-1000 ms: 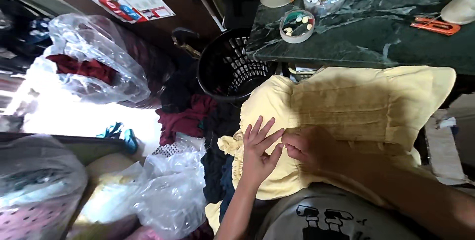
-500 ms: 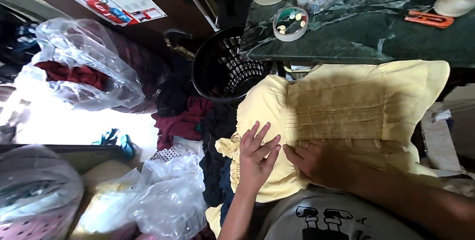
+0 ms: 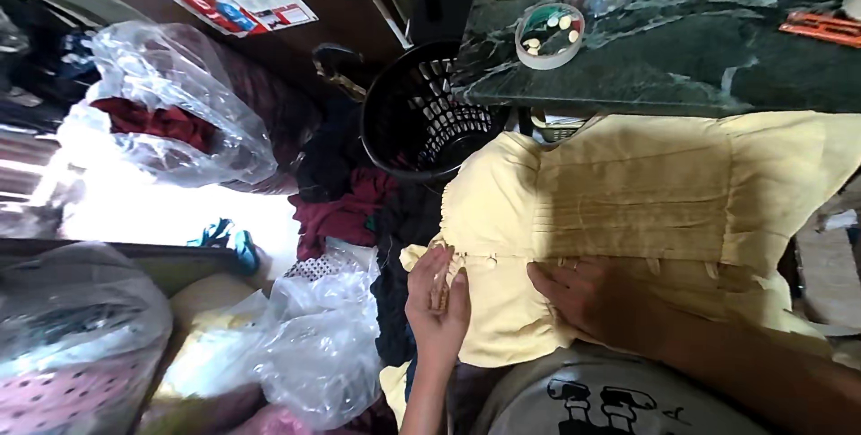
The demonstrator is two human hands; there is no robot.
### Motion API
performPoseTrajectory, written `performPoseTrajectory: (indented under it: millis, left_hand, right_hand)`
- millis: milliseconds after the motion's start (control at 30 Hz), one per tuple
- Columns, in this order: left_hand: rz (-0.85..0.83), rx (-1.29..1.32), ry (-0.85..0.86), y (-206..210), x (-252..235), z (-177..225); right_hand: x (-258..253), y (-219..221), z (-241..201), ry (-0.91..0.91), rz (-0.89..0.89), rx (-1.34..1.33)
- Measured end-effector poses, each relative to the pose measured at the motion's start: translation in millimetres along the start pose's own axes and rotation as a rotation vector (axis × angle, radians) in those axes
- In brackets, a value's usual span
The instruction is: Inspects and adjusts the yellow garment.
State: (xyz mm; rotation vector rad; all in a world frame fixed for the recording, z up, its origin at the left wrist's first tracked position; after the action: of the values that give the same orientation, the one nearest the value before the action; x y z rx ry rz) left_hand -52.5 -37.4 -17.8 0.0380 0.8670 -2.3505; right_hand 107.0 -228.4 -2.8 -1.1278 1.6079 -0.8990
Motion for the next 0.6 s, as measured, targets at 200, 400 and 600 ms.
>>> performPoseTrajectory:
  millis: [200,400,600]
  left_hand:
    - [-0.046,0.456,-0.454,-6.4,-13.6,-1.4]
    - [-0.182,0.571,-0.492,-15.9,-29.4,2.2]
    - [-0.189,0.677,-0.405,-21.7,-22.7,3.9]
  right_hand:
    - [0.2,1.7,1.5,0.004,0.002,0.01]
    - [0.8,2.5,1.8,0.02,0.014,-0.017]
    - [1.1,4.1,2.5,0.066,0.039,-0.078]
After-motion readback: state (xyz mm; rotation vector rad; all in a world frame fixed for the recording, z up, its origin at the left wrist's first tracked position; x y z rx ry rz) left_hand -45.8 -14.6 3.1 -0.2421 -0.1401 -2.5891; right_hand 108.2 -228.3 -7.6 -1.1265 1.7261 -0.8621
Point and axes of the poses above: each hand's wrist, its own x-axis away from the middle knuckle, its own y-axis out of the palm, z = x × y, the point moved 1 cm from there along -x, towards the middle knuckle, and after that the axes turned 10 degrees about -z, right-handed, at the moved point
